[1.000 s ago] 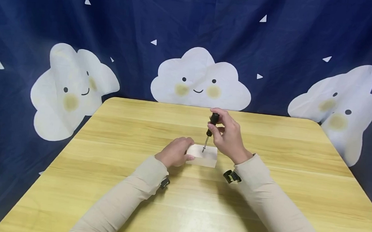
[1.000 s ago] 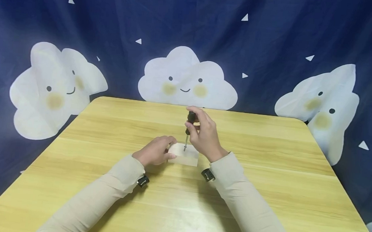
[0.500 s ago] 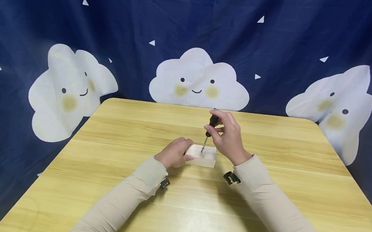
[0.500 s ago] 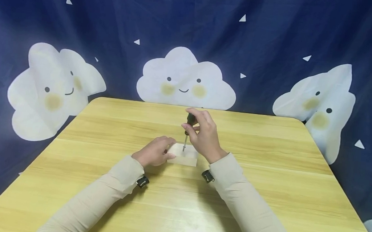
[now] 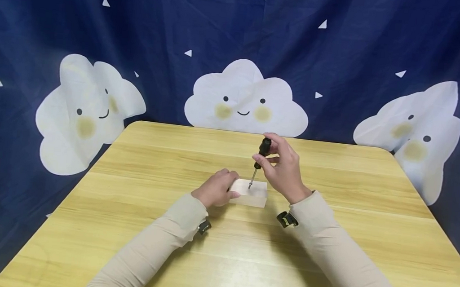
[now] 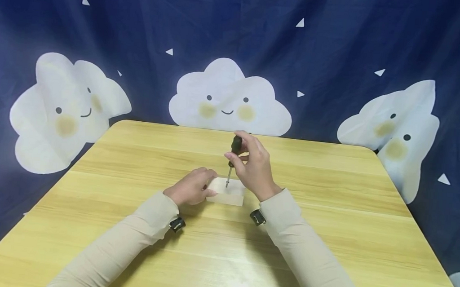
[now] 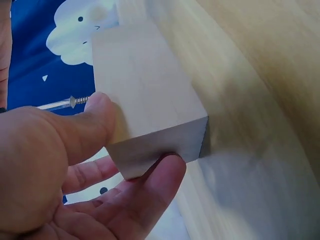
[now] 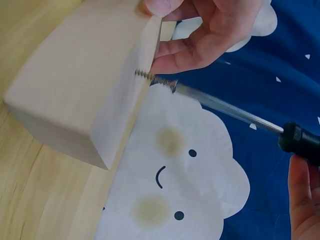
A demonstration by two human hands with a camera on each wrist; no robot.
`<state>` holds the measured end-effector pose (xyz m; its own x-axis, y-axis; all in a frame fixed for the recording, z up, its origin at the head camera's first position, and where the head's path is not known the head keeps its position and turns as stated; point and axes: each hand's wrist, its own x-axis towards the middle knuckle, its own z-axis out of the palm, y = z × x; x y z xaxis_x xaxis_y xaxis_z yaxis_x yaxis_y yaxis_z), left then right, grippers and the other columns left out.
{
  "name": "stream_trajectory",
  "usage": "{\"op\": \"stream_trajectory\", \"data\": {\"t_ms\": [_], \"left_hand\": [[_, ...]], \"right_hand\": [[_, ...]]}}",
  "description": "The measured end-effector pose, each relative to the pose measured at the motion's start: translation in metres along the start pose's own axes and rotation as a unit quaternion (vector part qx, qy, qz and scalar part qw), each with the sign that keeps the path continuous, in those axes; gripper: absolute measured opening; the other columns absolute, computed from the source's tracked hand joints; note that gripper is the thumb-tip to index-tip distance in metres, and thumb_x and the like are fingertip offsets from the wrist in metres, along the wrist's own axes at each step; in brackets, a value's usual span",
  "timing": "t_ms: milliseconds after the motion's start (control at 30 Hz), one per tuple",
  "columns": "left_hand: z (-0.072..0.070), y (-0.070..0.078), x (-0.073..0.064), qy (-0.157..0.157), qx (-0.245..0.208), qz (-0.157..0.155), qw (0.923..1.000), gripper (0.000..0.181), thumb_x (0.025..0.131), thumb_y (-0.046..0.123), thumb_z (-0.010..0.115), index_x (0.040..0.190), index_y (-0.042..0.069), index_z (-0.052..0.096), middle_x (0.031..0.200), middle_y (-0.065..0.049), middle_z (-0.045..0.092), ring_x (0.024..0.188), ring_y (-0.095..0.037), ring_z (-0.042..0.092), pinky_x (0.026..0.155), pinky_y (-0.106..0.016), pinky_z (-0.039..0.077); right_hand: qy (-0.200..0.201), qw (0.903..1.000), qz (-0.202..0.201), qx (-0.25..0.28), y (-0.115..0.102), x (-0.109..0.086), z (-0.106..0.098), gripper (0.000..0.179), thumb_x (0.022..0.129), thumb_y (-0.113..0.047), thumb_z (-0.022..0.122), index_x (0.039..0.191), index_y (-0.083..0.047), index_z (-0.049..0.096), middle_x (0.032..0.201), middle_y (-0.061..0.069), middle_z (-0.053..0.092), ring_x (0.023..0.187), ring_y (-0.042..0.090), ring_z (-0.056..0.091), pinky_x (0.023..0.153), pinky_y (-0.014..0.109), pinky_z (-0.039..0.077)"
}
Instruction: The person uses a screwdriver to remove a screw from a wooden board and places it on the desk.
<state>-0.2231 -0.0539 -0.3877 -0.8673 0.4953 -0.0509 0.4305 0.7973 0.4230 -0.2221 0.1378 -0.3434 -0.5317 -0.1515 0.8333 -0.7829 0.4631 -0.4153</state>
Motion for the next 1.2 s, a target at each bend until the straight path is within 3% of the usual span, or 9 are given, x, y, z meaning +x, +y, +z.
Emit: {"op": "stream_trajectory", "data": {"t_ms": [167,333,500,800,933,1100,1200], "left_hand": [[0.0002,0.0007,0.0007,0.001,-0.003,-0.012,0.9999,0.049,0.091,0.027,0.069,0.130,0.001,0.054,0.113,-0.013,0.056,0.095,-0.023,0.054,0.087,-0.037,0.047],[-0.0013,-0.0007,0.0013,0.003,0.004,0.001,1.0000,0.046,0.090,0.024,0.070,0.127,0.001,0.055,0.113,-0.012,0.058,0.101,-0.025,0.055,0.093,-0.038,0.046],[-0.0028,-0.0018,0.0032,-0.001,0.005,0.008,0.9999,0.046,0.090,0.023,0.070,0.128,0.001,0.055,0.120,-0.013,0.057,0.111,-0.028,0.054,0.100,-0.039,0.043],[-0.0016,-0.0044,0.0053,-0.003,0.005,0.020,0.9998,0.045,0.090,0.023,0.069,0.128,0.002,0.055,0.121,-0.012,0.057,0.114,-0.028,0.053,0.101,-0.037,0.042],[-0.0017,-0.0046,0.0061,-0.005,0.003,0.019,0.9998,0.045,0.090,0.023,0.070,0.127,0.002,0.056,0.120,-0.012,0.058,0.113,-0.027,0.054,0.100,-0.037,0.042],[-0.0019,-0.0035,0.0075,-0.004,0.005,0.013,0.9999,0.044,0.089,0.024,0.072,0.125,0.002,0.057,0.114,-0.011,0.059,0.105,-0.025,0.055,0.096,-0.037,0.044],[-0.0009,-0.0031,0.0082,-0.003,0.003,0.007,1.0000,0.044,0.088,0.024,0.072,0.124,0.003,0.058,0.113,-0.010,0.059,0.103,-0.025,0.055,0.095,-0.038,0.045]], "right_hand": [[-0.008,0.9998,0.019,0.003,0.0006,0.0003,-0.0015,0.051,0.079,0.005,0.077,0.122,0.001,0.049,0.085,0.016,0.063,0.074,0.027,0.066,0.056,0.032,0.057],[-0.019,0.9991,0.032,0.018,-0.0001,0.0004,-0.0035,0.049,0.080,0.008,0.075,0.121,0.002,0.049,0.084,0.016,0.063,0.075,0.027,0.067,0.056,0.031,0.057],[-0.020,0.9989,0.029,0.030,0.0008,0.0020,-0.0021,0.047,0.079,0.008,0.075,0.120,0.003,0.053,0.088,0.018,0.063,0.077,0.030,0.067,0.060,0.031,0.058],[0.007,0.9997,0.007,0.021,0.0033,0.0014,0.0007,0.049,0.074,0.005,0.081,0.116,0.001,0.058,0.090,0.017,0.059,0.074,0.028,0.063,0.055,0.033,0.057],[-0.002,0.9996,0.015,0.025,0.0020,0.0024,-0.0002,0.045,0.077,0.007,0.078,0.117,0.003,0.056,0.090,0.017,0.061,0.075,0.028,0.066,0.057,0.032,0.057],[-0.036,0.9955,0.035,0.081,0.0022,0.0030,-0.0009,0.040,0.086,0.015,0.063,0.122,0.005,0.049,0.097,0.020,0.063,0.083,0.032,0.069,0.066,0.034,0.058],[-0.031,0.9963,0.037,0.071,0.0029,0.0022,0.0003,0.043,0.085,0.011,0.067,0.123,0.002,0.050,0.101,0.020,0.061,0.085,0.032,0.067,0.066,0.034,0.058]]}}
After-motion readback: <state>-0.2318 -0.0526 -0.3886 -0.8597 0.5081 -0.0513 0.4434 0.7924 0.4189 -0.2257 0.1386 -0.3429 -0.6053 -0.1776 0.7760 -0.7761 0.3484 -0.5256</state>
